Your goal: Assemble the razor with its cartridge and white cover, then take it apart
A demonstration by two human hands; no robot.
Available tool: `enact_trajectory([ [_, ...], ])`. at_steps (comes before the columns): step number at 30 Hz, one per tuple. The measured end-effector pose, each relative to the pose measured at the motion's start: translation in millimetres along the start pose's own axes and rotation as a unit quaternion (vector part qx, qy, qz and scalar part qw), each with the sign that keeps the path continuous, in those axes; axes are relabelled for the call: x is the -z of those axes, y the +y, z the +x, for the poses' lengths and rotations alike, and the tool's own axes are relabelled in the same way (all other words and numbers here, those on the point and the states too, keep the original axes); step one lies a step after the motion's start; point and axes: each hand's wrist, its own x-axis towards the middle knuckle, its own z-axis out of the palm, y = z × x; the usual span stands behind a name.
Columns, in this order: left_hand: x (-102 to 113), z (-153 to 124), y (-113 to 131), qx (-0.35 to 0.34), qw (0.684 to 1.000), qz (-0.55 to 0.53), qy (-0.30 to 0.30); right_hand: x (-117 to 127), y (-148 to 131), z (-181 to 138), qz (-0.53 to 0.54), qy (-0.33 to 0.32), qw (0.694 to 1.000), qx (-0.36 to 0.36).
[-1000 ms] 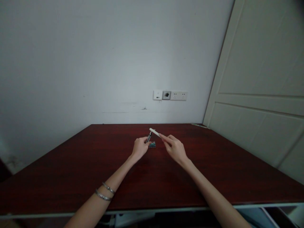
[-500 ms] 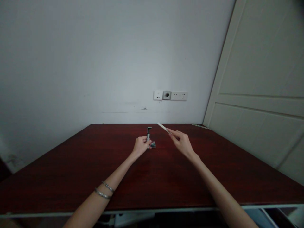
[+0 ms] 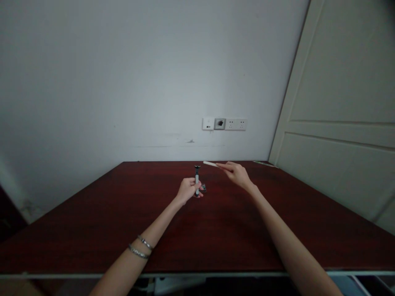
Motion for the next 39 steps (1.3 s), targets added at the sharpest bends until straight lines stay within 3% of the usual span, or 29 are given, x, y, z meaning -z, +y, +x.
enact_trajectory([
  [3, 0, 1, -1, -0.008, 1.0, 0.005, 0.019, -5, -5, -2, 0.026, 0.017, 0.999, 0.003],
  [6, -2, 2, -5, -0.02, 0.999, 0.009, 0.026, -17, -18, -1, 0.018, 0.021, 0.998, 0.047],
  [9, -2, 4, -9, -0.037, 0.999, 0.004, 0.026, -24, -14, 1, 0.0, 0.02, 0.996, 0.089],
  [14, 0, 6, -11, -0.072, 0.997, -0.014, 0.028, -19, 13, -1, 0.002, 0.053, 0.996, 0.073],
  [21, -2, 7, -14, -0.066, 0.997, -0.01, 0.023, -26, -1, 2, 0.029, 0.051, 0.991, 0.116],
  [27, 1, 8, -15, -0.076, 0.997, 0.001, 0.019, -16, 10, -3, 0.009, 0.058, 0.993, 0.105],
  [33, -1, 6, -16, -0.083, 0.997, 0.005, -0.002, -19, -5, -2, 0.004, 0.062, 0.988, 0.144],
  [39, 1, 5, -16, -0.09, 0.996, -0.003, -0.002, -12, 6, -6, -0.002, 0.08, 0.988, 0.13],
])
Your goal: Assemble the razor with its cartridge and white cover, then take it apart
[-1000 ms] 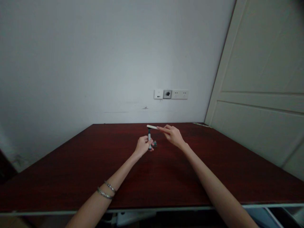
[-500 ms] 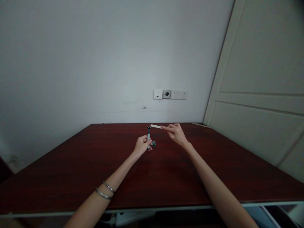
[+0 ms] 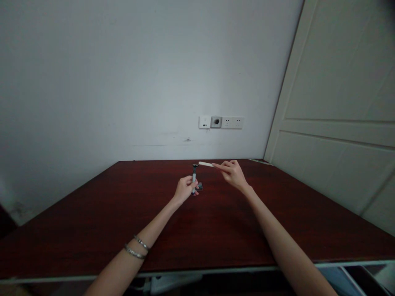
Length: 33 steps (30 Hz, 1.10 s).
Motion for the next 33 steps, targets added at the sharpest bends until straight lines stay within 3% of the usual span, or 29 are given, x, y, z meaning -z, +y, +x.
enact_trajectory([
  [6, -1, -2, 4, -0.008, 1.0, 0.014, 0.005, -8, -14, 6, 0.018, -0.016, 1.0, 0.011],
  [13, 0, -2, 6, -0.027, 0.998, 0.001, 0.05, 4, 1, 0, -0.006, -0.031, 0.999, -0.007],
  [20, -4, -2, 4, -0.024, 0.999, 0.015, 0.033, -4, -16, 7, 0.032, -0.026, 0.999, -0.005],
  [26, -1, -3, 11, -0.054, 0.993, 0.022, 0.098, 3, -3, -1, 0.026, -0.033, 0.999, -0.023],
  [33, -7, -3, 6, -0.045, 0.995, 0.044, 0.072, -5, -19, 7, 0.058, -0.012, 0.998, -0.017],
])
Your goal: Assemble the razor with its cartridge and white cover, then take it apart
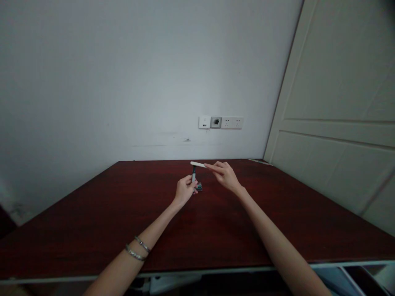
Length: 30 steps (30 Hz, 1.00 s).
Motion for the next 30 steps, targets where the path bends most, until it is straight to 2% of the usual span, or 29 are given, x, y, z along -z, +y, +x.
enact_trajectory([
  [5, 3, 1, 3, -0.02, 0.999, -0.025, 0.033, 6, 10, -7, 0.002, -0.008, 1.0, -0.029],
  [10, 0, -1, 1, -0.001, 1.0, -0.015, -0.014, 5, 3, -6, 0.019, 0.006, 0.999, -0.032],
  [14, 1, -1, 4, -0.031, 0.999, -0.03, -0.024, 5, 7, -7, 0.035, -0.024, 0.998, -0.045],
  [17, 3, 0, 6, -0.052, 0.997, -0.048, -0.01, 8, 18, -11, 0.069, -0.032, 0.993, -0.086],
  [19, 3, 0, 6, -0.051, 0.997, -0.051, -0.008, 9, 19, -10, 0.129, 0.009, 0.981, -0.141],
  [22, 0, -1, 5, -0.038, 0.998, -0.05, -0.017, 8, 2, -4, 0.264, 0.049, 0.932, -0.242],
  [27, -5, -3, 2, -0.033, 0.998, -0.055, -0.02, 11, -52, 0, 0.494, 0.009, 0.799, -0.344],
  [30, -6, -4, 1, -0.034, 0.997, -0.063, -0.028, 18, -75, -2, 0.552, -0.029, 0.751, -0.362],
])
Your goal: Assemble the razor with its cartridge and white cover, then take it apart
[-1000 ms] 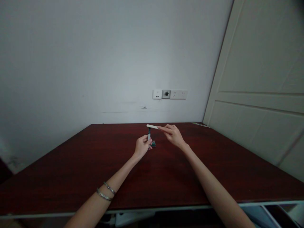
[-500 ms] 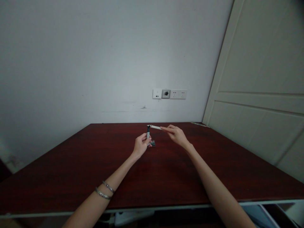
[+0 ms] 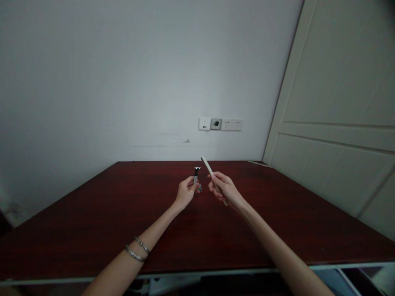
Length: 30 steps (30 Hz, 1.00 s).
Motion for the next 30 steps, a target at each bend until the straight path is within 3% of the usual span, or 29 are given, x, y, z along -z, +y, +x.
enact_trajectory([
  [4, 1, 0, 1, -0.004, 1.0, -0.001, -0.014, -11, 0, -13, 0.039, -0.024, 0.998, -0.035],
  [9, 2, -1, 3, -0.023, 1.0, -0.003, -0.016, -28, 24, -31, 0.107, -0.009, 0.992, -0.069],
  [16, 1, -3, 1, -0.007, 0.999, -0.009, -0.036, -35, 7, -24, 0.154, 0.016, 0.988, -0.015],
  [22, 2, -1, 4, -0.031, 0.999, -0.006, -0.02, -45, 27, -39, 0.156, 0.004, 0.985, -0.072],
  [30, 1, -5, 0, -0.016, 0.999, -0.01, -0.049, -41, 19, -32, 0.185, 0.029, 0.982, -0.016],
])
